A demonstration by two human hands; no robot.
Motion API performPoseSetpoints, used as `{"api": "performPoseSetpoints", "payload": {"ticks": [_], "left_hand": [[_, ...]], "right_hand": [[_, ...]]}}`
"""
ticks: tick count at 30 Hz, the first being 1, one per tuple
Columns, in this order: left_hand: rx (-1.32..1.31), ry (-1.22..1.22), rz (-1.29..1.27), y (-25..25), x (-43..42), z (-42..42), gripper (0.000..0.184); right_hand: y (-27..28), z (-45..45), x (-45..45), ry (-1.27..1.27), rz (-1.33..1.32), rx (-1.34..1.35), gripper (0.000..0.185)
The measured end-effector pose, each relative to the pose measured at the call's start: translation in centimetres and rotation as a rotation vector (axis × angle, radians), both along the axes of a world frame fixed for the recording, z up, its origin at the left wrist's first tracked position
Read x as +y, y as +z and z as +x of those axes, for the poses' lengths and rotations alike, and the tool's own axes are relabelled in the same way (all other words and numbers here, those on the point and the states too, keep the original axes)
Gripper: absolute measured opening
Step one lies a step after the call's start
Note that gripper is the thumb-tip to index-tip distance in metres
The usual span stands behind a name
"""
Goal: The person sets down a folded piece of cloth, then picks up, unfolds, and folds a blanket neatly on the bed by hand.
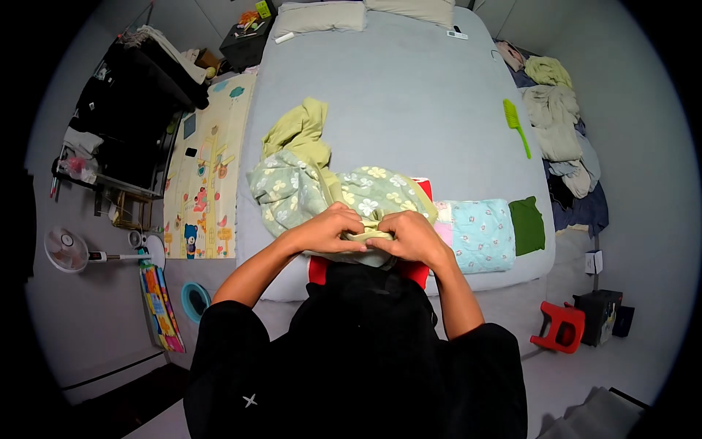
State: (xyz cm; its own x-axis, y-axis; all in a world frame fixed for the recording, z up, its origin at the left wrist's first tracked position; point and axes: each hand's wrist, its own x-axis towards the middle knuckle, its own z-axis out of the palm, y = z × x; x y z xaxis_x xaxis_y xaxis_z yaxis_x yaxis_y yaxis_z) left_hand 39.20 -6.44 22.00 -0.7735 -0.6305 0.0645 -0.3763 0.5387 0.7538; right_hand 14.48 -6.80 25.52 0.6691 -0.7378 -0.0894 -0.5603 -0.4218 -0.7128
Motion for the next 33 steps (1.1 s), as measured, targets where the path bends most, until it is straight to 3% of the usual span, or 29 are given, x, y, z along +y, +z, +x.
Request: {"api": "performPoseSetpoints", "payload": {"ticks": [8,10,15,19,20,27,29,32,33], "left_hand": [[-0.187,-0.193,-0.223,-3.1,-2.5,-1.3,0.038],[-0.22,-0.169,-0.155,-2.5,-3.5,-0.6,0.043],[-0.269,-0.046,-0.029,-1.8,-6.7,3.3,0.066],[-0.329,0.118,-0.029,-2.0,-8.4,7.0,0.064],[-0.442,0.174,-0.006,-1.3,-8.5,7.7,0.049],[-0.492,0.314,-0.012,0.4,-8.3,11.8,0.05],[-0.442,0.338,-0.057,-0.7,-9.1,13.5,0.058],[-0.481,0.404,-0.129,0.6,-9.5,14.2,0.061],[-0.419,0.465,-0.024,0.2,-9.6,14.1,0.062]], "right_hand": [[-0.3,-0.5,0.4,-0.077,-0.142,-0.081,0.038],[0.1,-1.8,0.3,-0.136,-0.178,-0.108,0.038],[2.0,-5.5,-0.5,-0.33,-0.262,-0.123,0.045],[3.3,-8.8,-1.3,-0.472,-0.384,-0.092,0.049],[3.4,-9.5,-1.5,-0.518,-0.403,-0.084,0.049],[3.4,-14.2,-5.1,-0.688,-0.647,-0.052,0.048],[4.1,-15.1,-6.3,-0.719,-0.745,-0.056,0.045],[3.0,-14.8,-9.0,-0.843,-0.795,-0.14,0.046],[2.4,-14.5,-9.8,-0.881,-0.675,-0.111,0.045]]}}
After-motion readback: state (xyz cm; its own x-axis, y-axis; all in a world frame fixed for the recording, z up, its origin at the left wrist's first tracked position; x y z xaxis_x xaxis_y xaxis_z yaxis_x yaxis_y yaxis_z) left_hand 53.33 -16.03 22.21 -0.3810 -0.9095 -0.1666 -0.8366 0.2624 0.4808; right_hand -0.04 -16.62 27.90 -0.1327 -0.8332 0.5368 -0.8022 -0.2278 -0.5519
